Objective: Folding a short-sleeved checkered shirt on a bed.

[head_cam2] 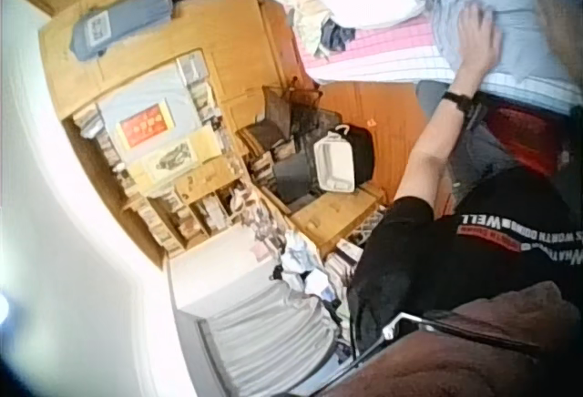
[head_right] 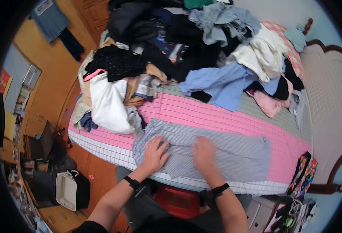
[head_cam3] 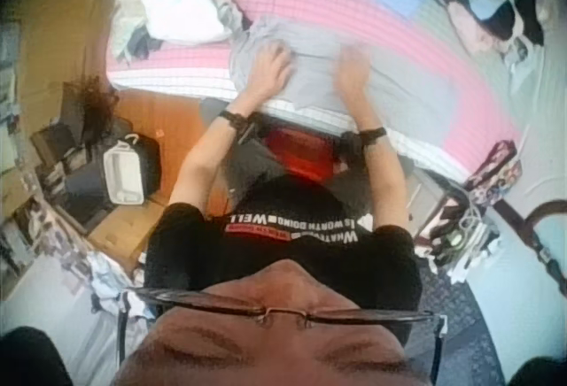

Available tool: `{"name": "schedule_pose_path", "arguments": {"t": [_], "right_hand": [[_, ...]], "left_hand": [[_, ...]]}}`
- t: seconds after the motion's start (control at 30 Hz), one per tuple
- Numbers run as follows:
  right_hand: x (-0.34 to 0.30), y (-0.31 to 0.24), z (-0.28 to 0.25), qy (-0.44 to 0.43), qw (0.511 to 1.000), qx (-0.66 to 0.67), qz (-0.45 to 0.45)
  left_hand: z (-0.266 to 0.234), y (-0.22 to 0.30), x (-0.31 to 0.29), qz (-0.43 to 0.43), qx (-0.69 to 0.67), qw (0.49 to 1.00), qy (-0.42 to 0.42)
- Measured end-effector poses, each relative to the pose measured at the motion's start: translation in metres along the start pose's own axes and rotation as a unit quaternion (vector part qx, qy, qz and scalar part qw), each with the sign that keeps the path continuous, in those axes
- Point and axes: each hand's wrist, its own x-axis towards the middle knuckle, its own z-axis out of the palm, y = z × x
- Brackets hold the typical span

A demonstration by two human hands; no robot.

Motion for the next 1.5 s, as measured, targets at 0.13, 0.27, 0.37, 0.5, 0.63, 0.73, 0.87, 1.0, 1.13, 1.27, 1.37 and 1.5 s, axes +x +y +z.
{"name": "schedule_pose_path", "arguments": {"t": [0.13,0.27,0.37,0.5,0.63,0.73,0.87,1.0,1.13,1.27,1.37,1.5], "right_hand": [[-0.01,-0.035,0.015,-0.145,0.978,-0.016,-0.149],[-0.015,0.013,0.001,-0.174,0.978,-0.042,-0.111],[-0.023,0.07,-0.035,-0.193,0.976,-0.105,-0.012],[-0.048,0.147,-0.104,-0.178,0.955,-0.204,0.126],[-0.09,0.217,-0.159,-0.153,0.918,-0.264,0.255],[-0.123,0.245,-0.188,-0.114,0.889,-0.249,0.367],[-0.151,0.244,-0.21,-0.036,0.859,-0.232,0.455],[-0.224,0.249,-0.186,0.275,0.745,0.012,0.607],[-0.193,0.191,-0.18,0.326,0.6,0.29,0.671],[-0.194,0.203,-0.173,0.315,0.508,0.494,0.631],[-0.174,0.178,-0.159,0.34,0.406,0.656,0.538],[-0.166,0.169,-0.141,0.316,0.464,0.683,0.467]], "left_hand": [[0.029,-0.004,-0.006,0.056,0.102,0.979,-0.166],[0.031,-0.006,-0.005,0.053,0.109,0.975,-0.185],[0.033,-0.003,-0.003,0.052,0.114,0.973,-0.194],[0.034,0.001,0.0,0.041,0.129,0.966,-0.22],[0.039,0.001,-0.002,0.053,0.134,0.967,-0.209],[0.035,-0.001,-0.002,0.056,0.147,0.965,-0.212],[0.029,0.006,-0.004,0.059,0.154,0.967,-0.194],[0.04,0.055,0.006,0.12,0.083,0.97,-0.193],[0.077,0.12,0.034,0.226,0.012,0.948,-0.222],[0.155,0.154,0.054,0.212,0.028,0.949,-0.23],[0.174,0.175,0.059,0.16,0.07,0.955,-0.241],[0.187,0.206,0.065,0.132,0.06,0.959,-0.242]]}}
